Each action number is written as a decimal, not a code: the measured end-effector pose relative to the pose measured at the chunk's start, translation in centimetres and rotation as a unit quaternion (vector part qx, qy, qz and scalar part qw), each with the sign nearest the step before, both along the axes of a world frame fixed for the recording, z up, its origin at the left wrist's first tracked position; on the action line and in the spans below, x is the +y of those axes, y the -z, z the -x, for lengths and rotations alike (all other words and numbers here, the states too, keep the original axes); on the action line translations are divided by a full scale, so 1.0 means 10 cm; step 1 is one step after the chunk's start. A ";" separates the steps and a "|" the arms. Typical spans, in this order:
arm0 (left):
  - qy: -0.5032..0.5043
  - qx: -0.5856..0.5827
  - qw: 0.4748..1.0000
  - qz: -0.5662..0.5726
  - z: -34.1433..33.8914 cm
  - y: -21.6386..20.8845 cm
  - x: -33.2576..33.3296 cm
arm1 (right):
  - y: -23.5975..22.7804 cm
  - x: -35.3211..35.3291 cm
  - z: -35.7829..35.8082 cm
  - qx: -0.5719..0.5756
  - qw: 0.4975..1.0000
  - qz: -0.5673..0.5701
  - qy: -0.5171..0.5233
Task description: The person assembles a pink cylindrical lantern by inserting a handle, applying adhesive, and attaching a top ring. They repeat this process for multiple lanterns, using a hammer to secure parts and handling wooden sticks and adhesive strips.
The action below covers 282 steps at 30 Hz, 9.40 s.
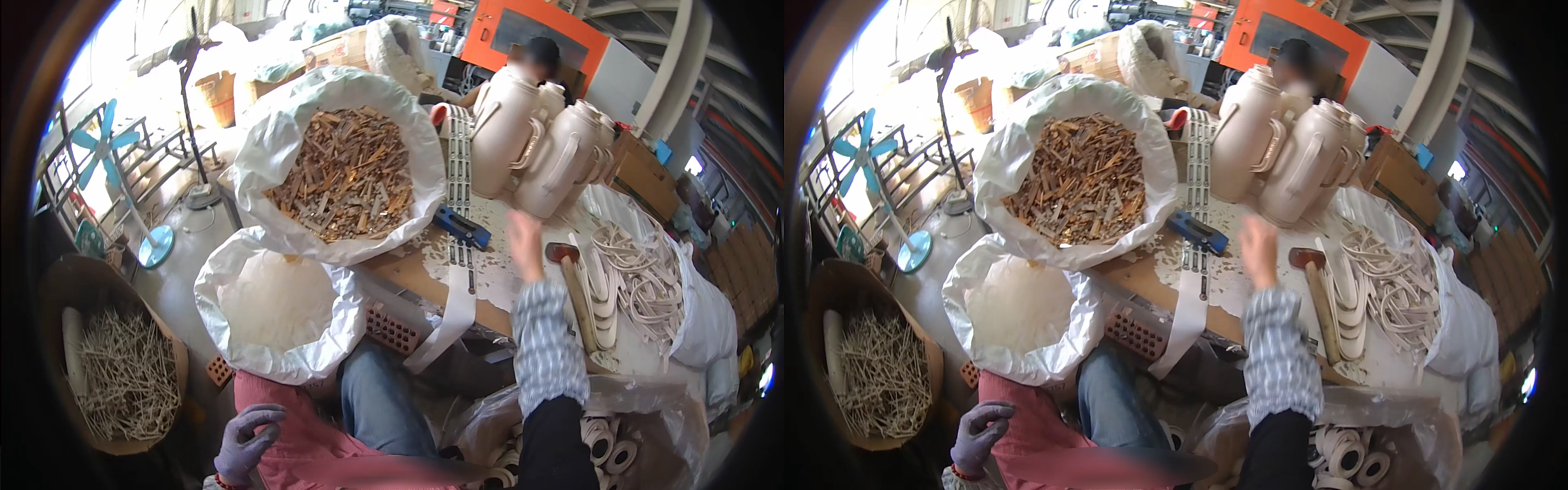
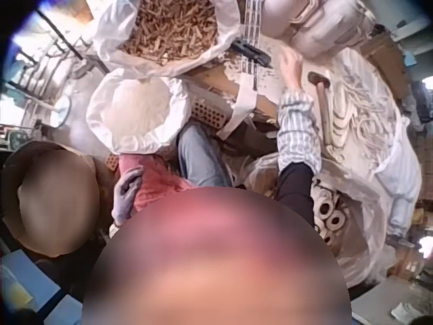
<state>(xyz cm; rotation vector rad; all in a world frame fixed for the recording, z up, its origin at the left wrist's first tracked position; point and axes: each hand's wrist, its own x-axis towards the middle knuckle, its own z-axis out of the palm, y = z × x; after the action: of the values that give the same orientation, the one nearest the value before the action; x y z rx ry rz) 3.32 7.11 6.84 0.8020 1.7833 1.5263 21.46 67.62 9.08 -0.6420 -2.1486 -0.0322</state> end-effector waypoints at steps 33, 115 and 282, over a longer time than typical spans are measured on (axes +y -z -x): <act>-0.298 -0.358 0.618 0.633 -4.00 3.72 -4.19 | 0.12 -2.07 0.89 -0.108 0.947 0.064 -0.296; -0.104 0.228 0.950 0.184 1.30 -0.10 0.24 | 0.65 -4.47 1.15 -0.057 0.840 0.467 -0.272; -0.012 0.107 0.961 0.254 1.36 -0.14 -0.63 | -0.15 -1.45 1.17 -0.155 0.963 0.108 -0.194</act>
<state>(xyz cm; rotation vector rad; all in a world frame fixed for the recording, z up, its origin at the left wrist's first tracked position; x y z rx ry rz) -10.30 0.79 8.24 0.7013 2.2176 0.9467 9.72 53.14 10.55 -0.3399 -2.5731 0.3389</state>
